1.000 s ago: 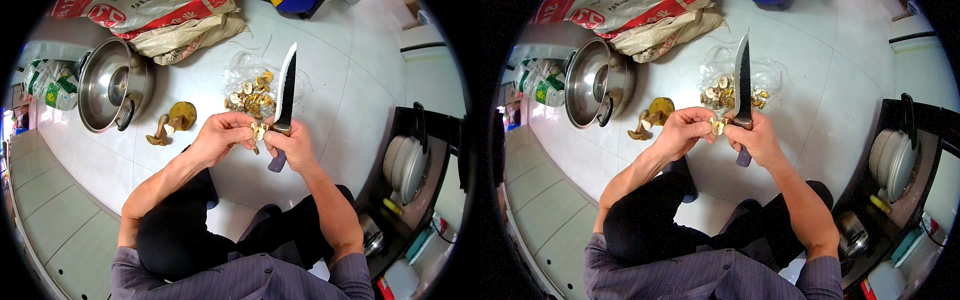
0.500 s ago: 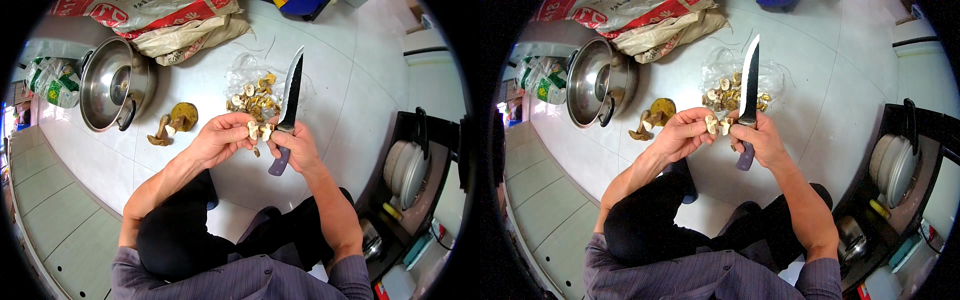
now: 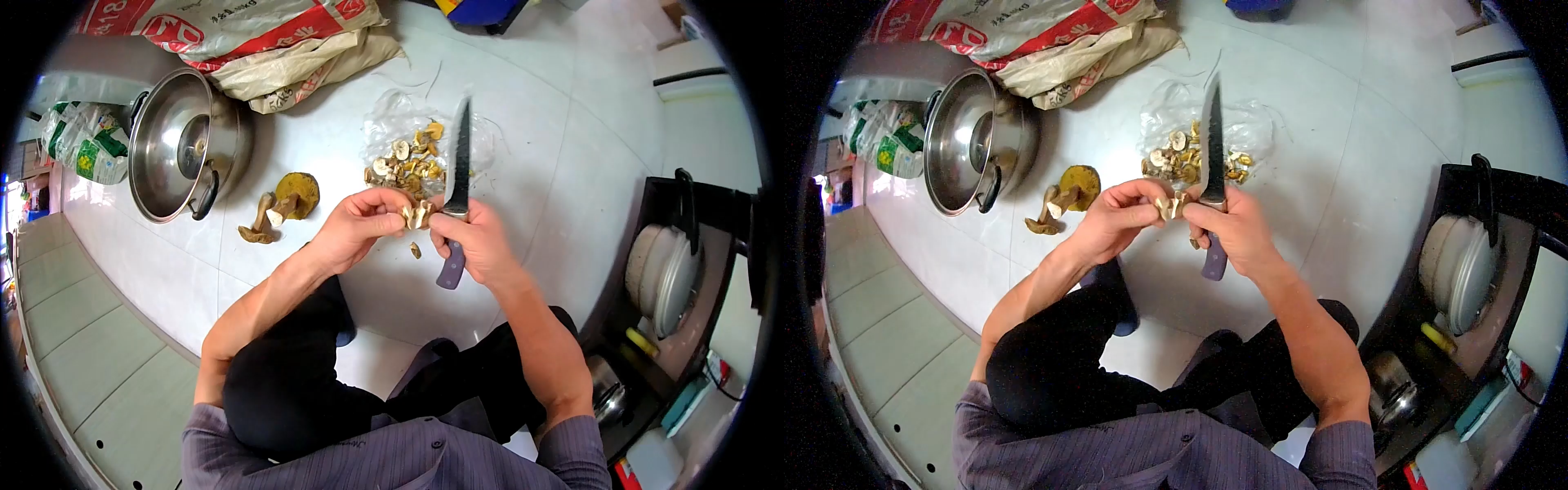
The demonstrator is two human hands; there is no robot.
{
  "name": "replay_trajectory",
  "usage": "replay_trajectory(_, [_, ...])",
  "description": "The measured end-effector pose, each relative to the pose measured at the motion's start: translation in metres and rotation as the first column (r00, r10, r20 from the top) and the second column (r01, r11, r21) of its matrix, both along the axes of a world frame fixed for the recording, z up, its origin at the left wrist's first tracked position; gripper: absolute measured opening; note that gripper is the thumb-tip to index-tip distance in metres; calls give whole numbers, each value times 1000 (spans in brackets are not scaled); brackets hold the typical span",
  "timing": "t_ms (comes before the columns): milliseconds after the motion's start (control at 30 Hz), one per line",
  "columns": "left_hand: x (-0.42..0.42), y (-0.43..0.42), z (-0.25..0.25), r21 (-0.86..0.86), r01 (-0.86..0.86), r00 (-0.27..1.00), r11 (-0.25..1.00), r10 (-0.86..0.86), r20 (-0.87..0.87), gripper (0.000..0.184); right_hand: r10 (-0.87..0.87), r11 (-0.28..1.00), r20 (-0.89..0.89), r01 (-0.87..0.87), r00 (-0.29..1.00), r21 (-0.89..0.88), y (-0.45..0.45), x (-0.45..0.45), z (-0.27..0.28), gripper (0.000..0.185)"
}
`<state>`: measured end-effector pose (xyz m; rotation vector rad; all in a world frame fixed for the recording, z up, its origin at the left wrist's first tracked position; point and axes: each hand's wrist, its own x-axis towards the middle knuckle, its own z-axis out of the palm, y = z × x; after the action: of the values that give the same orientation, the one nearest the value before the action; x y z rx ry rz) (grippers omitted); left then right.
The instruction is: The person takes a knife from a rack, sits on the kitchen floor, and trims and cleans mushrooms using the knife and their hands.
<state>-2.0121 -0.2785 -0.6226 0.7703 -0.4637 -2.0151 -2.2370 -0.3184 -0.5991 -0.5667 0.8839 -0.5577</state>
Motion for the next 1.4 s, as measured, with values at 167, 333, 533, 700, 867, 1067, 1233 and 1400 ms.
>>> replay_trajectory(167, [-12,16,-24,254,143,970,957,-186,156,11,109,989,-293,-133,950,-63,18,-6,-35,21])
replay_trajectory(333, [-21,12,-50,354,193,953,915,-260,152,10,-32,999,-402,18,915,-40,17,-35,-53,21])
replay_trajectory(533, [-26,-25,-86,332,146,818,932,-303,489,9,-64,998,-400,51,914,-42,17,-54,-36,17])
replay_trajectory(700, [-24,-61,-105,-7,340,355,941,-122,927,16,-173,985,-390,151,904,-88,16,-66,-17,17])
replay_trajectory(867, [-35,-91,-99,-304,500,-40,811,371,928,40,-201,979,-390,169,899,-115,16,-74,-5,19])
replay_trajectory(1067, [-32,-129,-120,-205,548,-56,811,280,958,25,-190,979,-416,140,889,-149,17,-67,2,14])
replay_trajectory(1233, [-19,-130,-106,-72,375,137,924,21,990,15,-176,982,-425,129,888,-136,15,-63,-1,14])
replay_trajectory(1400, [1,-96,-109,-76,72,662,995,10,750,16,-164,984,-422,119,891,-132,11,-53,-10,14])
